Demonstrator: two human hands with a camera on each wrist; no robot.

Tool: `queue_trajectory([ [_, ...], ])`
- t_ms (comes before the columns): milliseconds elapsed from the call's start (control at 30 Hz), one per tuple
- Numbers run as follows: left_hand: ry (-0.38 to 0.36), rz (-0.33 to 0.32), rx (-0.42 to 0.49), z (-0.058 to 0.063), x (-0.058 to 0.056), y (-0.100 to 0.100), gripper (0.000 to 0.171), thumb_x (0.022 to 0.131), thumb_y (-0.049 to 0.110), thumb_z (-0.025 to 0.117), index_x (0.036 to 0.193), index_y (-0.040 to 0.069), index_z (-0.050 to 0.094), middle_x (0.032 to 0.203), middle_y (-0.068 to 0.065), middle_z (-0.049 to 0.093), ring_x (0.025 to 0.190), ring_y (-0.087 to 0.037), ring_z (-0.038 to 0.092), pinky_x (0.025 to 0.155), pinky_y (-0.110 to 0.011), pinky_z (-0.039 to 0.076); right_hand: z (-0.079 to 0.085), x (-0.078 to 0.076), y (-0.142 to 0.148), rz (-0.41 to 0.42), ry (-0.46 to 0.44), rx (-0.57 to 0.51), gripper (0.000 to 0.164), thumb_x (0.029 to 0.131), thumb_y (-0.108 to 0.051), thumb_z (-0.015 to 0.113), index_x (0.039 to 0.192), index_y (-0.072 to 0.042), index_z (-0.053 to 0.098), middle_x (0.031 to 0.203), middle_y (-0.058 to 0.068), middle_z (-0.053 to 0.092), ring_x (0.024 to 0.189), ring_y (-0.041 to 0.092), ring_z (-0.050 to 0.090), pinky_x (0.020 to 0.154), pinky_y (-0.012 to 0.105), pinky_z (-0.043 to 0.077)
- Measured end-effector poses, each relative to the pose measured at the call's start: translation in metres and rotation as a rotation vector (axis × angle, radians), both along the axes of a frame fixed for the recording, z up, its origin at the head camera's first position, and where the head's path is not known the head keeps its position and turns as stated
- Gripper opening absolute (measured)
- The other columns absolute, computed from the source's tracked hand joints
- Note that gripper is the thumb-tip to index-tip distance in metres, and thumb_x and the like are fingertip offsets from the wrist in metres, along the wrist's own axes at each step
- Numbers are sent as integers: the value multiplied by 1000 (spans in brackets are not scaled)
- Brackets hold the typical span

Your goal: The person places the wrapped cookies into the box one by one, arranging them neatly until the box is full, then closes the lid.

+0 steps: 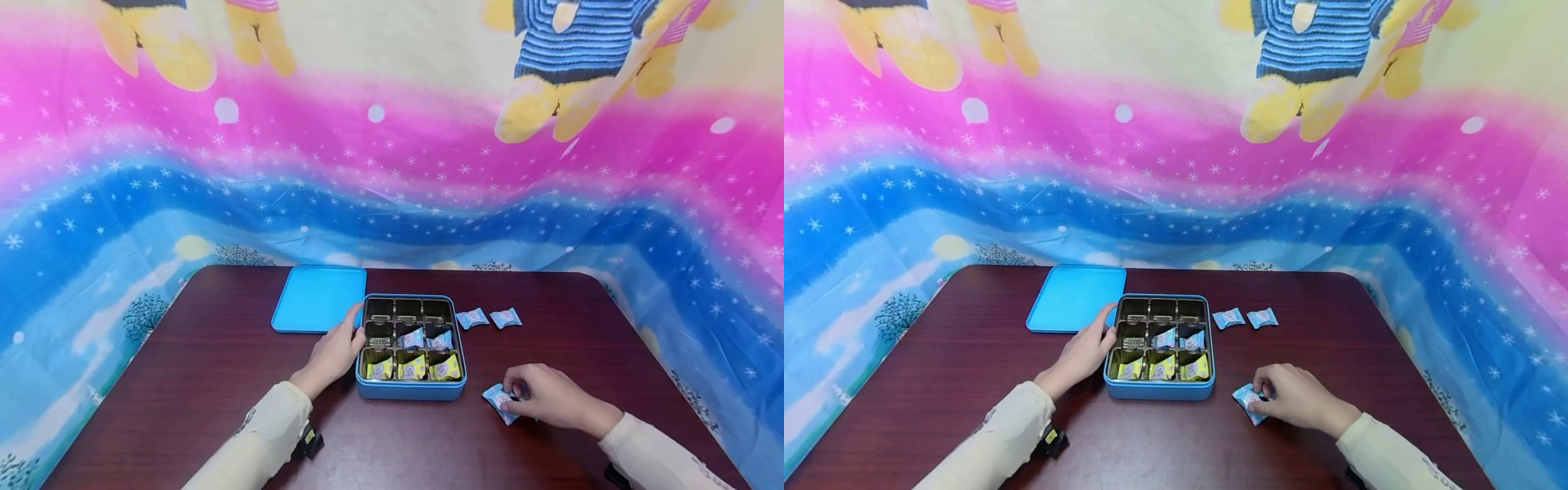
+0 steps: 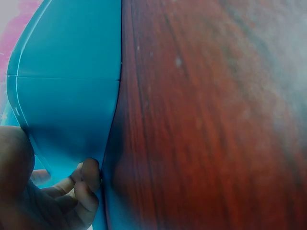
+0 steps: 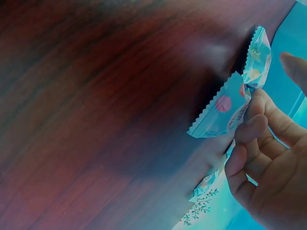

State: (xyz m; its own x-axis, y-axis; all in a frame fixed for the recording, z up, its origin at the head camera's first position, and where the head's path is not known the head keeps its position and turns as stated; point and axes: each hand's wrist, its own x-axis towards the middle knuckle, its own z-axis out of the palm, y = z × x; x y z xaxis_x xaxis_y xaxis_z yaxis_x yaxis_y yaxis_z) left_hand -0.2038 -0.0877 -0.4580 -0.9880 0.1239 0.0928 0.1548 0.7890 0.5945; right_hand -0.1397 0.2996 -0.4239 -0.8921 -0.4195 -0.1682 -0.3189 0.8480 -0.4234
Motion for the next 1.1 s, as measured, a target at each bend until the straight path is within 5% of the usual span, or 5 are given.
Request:
queue_trajectory([
  [333, -3, -1, 2, -1, 0, 0, 58, 103, 29, 47, 159, 27, 30, 70, -3, 49, 54, -18, 41, 48, -34, 33, -4, 4, -2, -5, 36, 22, 37, 75, -50, 84, 97, -26, 67, 80, -12, 55, 65, -1, 44, 56, 23, 34],
  [800, 5, -4, 2, -2, 1, 0, 58, 103, 28, 48, 159, 24, 31, 71, -3, 50, 56, -17, 44, 49, -33, 34, -10, -6, -3, 97, -23, -116, 32, 83, -22, 82, 112, -19, 70, 86, -5, 52, 77, 4, 46, 64, 24, 37],
  [1100, 3, -3, 2, -1, 0, 0, 59, 103, 29, 48, 159, 24, 31, 69, -3, 48, 55, -18, 42, 48, -33, 34, -13, -10, 11, 106, -54, -180, 38, 82, -26, 83, 116, -19, 70, 94, -2, 56, 80, 4, 45, 65, 23, 40],
])
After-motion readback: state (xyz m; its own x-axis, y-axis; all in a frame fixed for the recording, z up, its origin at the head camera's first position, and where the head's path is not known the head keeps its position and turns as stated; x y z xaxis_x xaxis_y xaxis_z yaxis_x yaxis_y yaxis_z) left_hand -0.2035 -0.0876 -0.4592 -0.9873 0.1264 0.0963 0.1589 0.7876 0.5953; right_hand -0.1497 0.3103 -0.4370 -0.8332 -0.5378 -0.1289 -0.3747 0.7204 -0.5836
